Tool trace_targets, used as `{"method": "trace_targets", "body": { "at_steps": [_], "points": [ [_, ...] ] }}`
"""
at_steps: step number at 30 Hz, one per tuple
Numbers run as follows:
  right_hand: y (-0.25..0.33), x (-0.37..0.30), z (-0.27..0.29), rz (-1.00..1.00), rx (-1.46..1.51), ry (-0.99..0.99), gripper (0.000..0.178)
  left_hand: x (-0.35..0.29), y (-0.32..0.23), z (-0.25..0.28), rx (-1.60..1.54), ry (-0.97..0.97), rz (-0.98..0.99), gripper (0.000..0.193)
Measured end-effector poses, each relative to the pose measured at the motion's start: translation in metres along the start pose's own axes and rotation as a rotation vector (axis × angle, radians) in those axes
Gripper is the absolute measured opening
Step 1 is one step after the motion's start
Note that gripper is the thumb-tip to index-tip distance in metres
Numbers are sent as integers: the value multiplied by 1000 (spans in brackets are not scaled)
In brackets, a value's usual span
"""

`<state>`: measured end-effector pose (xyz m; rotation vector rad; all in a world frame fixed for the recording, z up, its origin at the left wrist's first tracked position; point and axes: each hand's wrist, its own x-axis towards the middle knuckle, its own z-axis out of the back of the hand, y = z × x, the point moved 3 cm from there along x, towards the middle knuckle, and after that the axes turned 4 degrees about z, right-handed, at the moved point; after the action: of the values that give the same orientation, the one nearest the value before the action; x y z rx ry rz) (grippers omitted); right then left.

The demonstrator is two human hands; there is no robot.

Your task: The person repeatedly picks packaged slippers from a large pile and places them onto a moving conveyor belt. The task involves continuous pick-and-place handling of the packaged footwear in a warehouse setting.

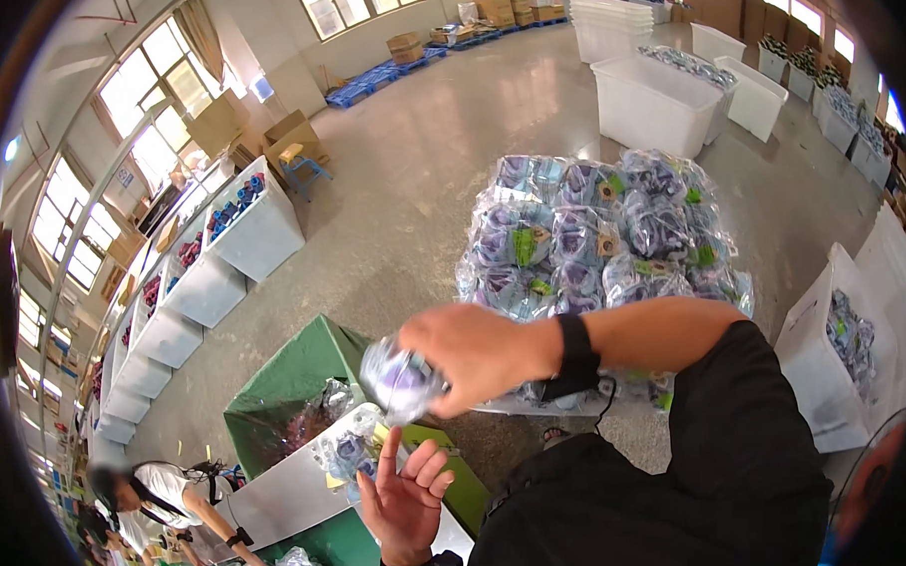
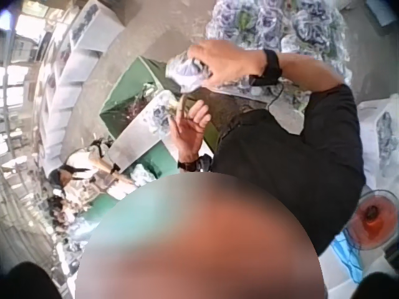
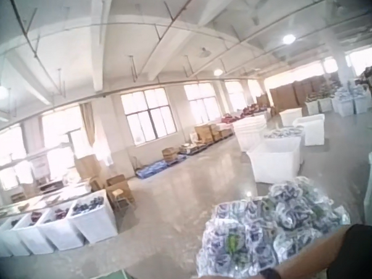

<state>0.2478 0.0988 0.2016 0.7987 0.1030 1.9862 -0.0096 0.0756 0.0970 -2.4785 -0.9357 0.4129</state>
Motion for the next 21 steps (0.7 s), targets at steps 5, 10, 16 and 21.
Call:
{"method": "trace_targets", "body": {
  "at_steps": [5, 10, 16, 21],
  "points": [
    [-100, -5, 58, -211, -285, -125, 45, -7, 12, 22, 47, -69, -82, 67],
    [-220, -19, 111, -349, -521, -150, 40, -44, 17, 61, 6, -399, -160, 56],
    [-338, -41, 129, -553, -670, -184, 42, -92, 17, 104, -13, -639, -251, 56],
    [-369, -64, 111, -649, -642, -159, 42, -127, 19, 130, 10, -775, -283, 55]
  ]
}}
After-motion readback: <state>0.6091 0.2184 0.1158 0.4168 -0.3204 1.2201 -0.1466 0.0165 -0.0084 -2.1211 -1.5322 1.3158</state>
